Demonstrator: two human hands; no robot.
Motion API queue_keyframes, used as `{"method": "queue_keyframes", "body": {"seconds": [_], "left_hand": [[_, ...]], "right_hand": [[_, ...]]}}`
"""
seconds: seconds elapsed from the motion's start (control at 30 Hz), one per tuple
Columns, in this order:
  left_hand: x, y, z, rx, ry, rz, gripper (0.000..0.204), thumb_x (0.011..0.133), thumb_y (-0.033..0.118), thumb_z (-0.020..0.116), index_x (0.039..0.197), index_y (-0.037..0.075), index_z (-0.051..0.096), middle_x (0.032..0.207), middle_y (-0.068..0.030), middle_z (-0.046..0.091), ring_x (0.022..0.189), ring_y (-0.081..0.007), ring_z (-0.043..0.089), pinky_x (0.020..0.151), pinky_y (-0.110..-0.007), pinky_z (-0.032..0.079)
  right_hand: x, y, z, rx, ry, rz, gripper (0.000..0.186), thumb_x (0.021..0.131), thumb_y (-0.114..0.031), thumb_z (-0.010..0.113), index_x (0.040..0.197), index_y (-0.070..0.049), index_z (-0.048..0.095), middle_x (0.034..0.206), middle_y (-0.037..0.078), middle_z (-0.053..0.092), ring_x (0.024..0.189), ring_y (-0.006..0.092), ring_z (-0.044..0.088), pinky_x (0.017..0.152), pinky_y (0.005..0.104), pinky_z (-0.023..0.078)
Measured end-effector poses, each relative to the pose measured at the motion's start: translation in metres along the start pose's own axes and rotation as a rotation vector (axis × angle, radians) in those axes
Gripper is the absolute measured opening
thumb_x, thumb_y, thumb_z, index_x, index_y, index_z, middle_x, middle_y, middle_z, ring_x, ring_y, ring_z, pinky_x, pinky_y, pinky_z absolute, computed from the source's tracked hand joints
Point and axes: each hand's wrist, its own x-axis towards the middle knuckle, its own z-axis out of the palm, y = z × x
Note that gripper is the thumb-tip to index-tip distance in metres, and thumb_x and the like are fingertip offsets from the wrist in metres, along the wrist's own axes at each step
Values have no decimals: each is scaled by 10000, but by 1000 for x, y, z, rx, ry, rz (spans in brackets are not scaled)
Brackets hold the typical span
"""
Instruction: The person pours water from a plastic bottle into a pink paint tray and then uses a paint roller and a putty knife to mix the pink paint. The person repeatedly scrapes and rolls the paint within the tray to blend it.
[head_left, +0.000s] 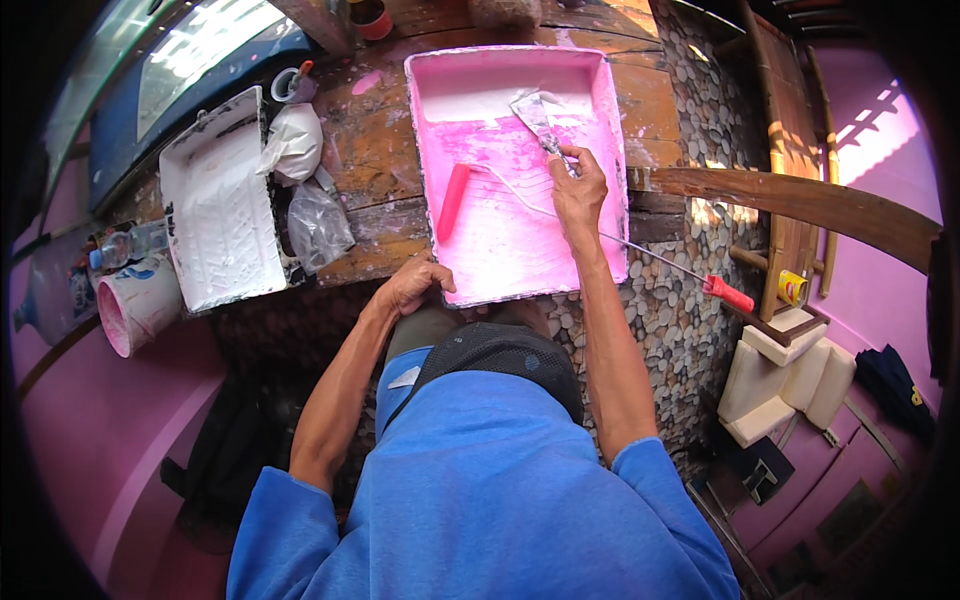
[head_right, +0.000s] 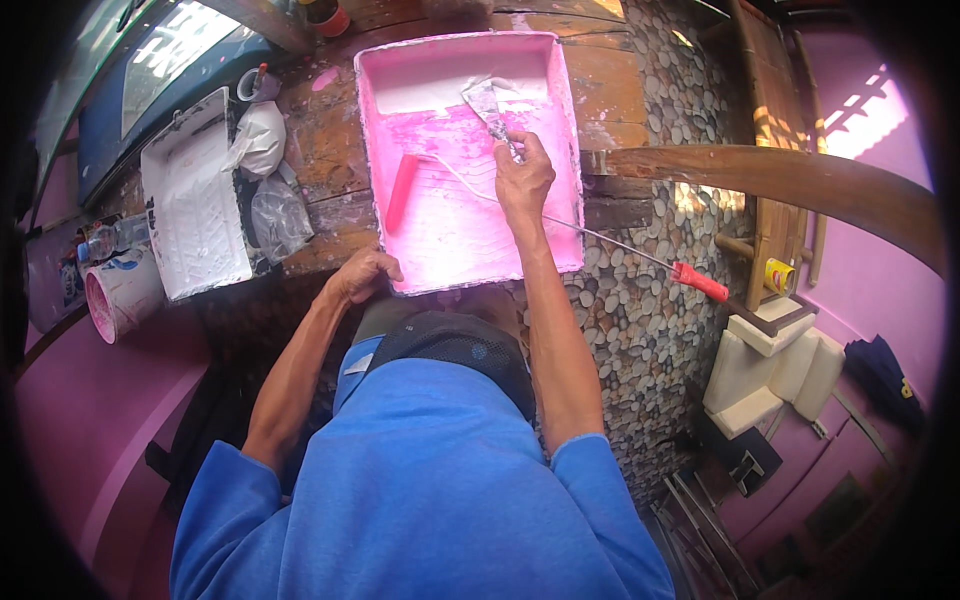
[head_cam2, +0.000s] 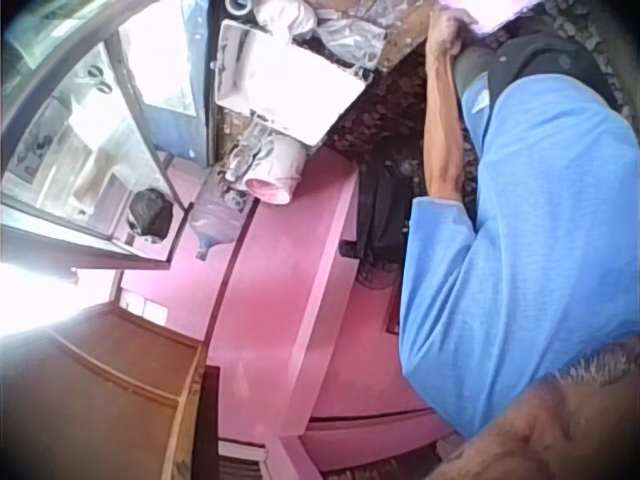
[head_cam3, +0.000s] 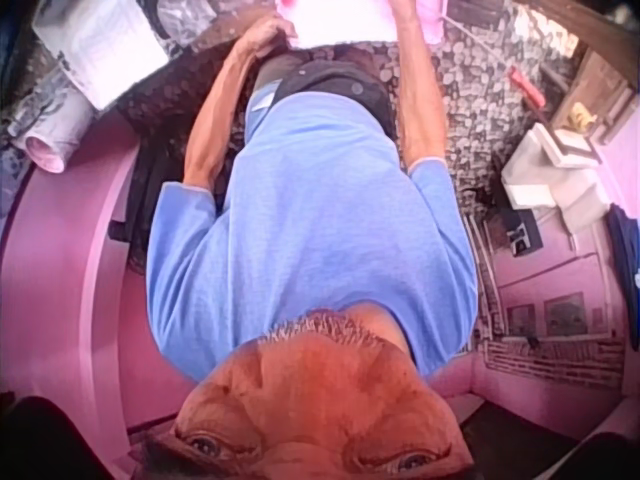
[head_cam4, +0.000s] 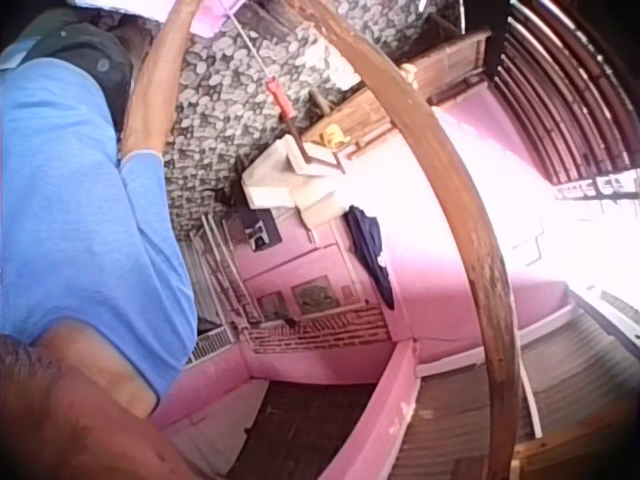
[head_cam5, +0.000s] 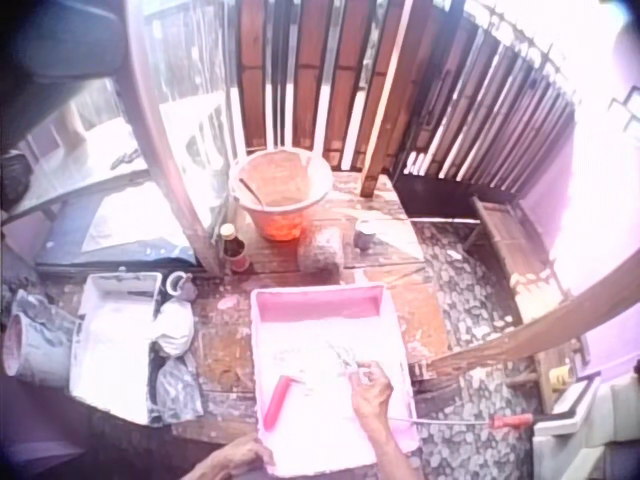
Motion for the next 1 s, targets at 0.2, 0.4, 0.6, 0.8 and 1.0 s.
{"method": "queue_keyframes", "body": {"seconds": [0.2,0.4,0.6,0.8,1.0], "left_hand": [[1,-2,1,-7,11,28,326,571,-37,614,895,-61,643,800,-128,669,724,-225,635,709,-320,502],[3,-6,0,-26,22,44,317,572,-38,616,886,-61,646,793,-127,668,713,-222,630,703,-321,500],[1,-4,3,-15,42,44,321,570,-38,614,889,-65,644,792,-126,667,717,-223,630,704,-330,502],[-3,2,8,-32,-7,39,316,575,-46,609,888,-70,643,786,-135,670,712,-224,635,700,-322,501],[9,-14,-7,-21,9,63,325,581,-45,611,904,-75,637,805,-150,673,721,-242,644,707,-347,516]], "right_hand": [[-1,-6,3,-31,74,-28,252,819,-171,692,1017,-19,655,771,42,598,632,114,489,588,275,424],[-2,-4,8,25,-51,-119,215,795,-133,659,975,-16,652,760,101,648,650,185,584,624,335,467],[-4,-6,9,-27,-90,-93,215,800,-152,665,970,-21,655,776,108,654,663,168,586,622,333,468],[-2,-3,11,-24,70,-25,245,795,-185,676,990,-37,665,784,105,647,705,174,584,658,326,470],[-2,0,10,21,-21,-106,233,795,-164,666,984,-28,659,780,111,650,698,177,591,649,326,473]]}}
